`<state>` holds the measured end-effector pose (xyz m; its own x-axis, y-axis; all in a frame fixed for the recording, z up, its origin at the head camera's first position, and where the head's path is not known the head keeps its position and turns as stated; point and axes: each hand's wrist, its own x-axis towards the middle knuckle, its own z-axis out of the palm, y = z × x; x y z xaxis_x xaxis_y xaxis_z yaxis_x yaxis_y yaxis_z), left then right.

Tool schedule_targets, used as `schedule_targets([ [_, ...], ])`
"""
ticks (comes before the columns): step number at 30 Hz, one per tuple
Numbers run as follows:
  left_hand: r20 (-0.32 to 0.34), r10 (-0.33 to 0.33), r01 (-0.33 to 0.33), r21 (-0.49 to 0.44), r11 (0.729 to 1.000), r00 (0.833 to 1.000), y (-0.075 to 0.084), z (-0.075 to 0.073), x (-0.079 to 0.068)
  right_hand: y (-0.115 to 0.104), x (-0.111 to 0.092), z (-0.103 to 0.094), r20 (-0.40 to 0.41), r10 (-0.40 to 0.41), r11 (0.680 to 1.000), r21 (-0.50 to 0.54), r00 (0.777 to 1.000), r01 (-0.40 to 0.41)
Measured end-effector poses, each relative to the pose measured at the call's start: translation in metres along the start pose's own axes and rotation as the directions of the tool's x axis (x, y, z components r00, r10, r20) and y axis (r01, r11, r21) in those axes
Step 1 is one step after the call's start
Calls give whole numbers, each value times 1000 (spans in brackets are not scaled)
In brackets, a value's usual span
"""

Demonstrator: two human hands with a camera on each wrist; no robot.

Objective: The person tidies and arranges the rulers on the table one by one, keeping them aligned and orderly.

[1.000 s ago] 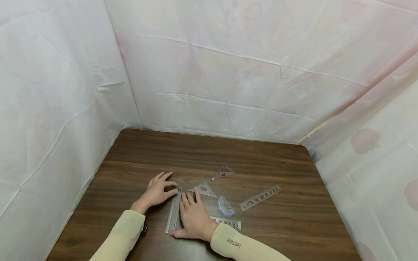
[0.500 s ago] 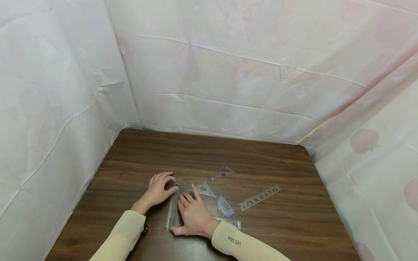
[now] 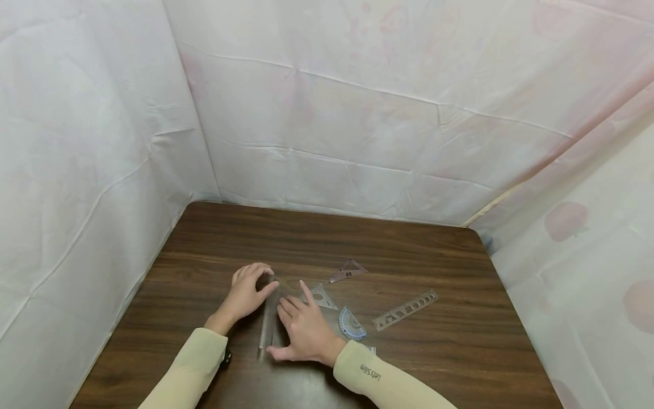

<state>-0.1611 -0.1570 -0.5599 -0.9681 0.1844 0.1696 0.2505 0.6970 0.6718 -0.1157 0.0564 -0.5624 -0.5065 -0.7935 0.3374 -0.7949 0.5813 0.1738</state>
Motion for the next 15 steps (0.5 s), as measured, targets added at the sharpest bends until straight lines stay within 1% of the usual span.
schedule_targets([
  [4, -35, 21, -21, -8, 1000, 999, 3, -1, 5, 5, 2, -2, -20, 7, 1000, -2, 1000, -7],
  [7, -54, 21, -22, -13, 1000, 998, 5, -2, 8, 7, 3, -3, -40, 6, 1000, 0, 999, -6],
  [11, -70, 23, -25, -26, 999, 997, 7, -3, 12, 11, 5, -6, -49, 10, 1000, 3, 999, -10],
  [15, -87, 40, -44, -51, 998, 995, 9, -4, 15, 14, 6, -9, -58, 11, 1000, -10, 998, -11],
])
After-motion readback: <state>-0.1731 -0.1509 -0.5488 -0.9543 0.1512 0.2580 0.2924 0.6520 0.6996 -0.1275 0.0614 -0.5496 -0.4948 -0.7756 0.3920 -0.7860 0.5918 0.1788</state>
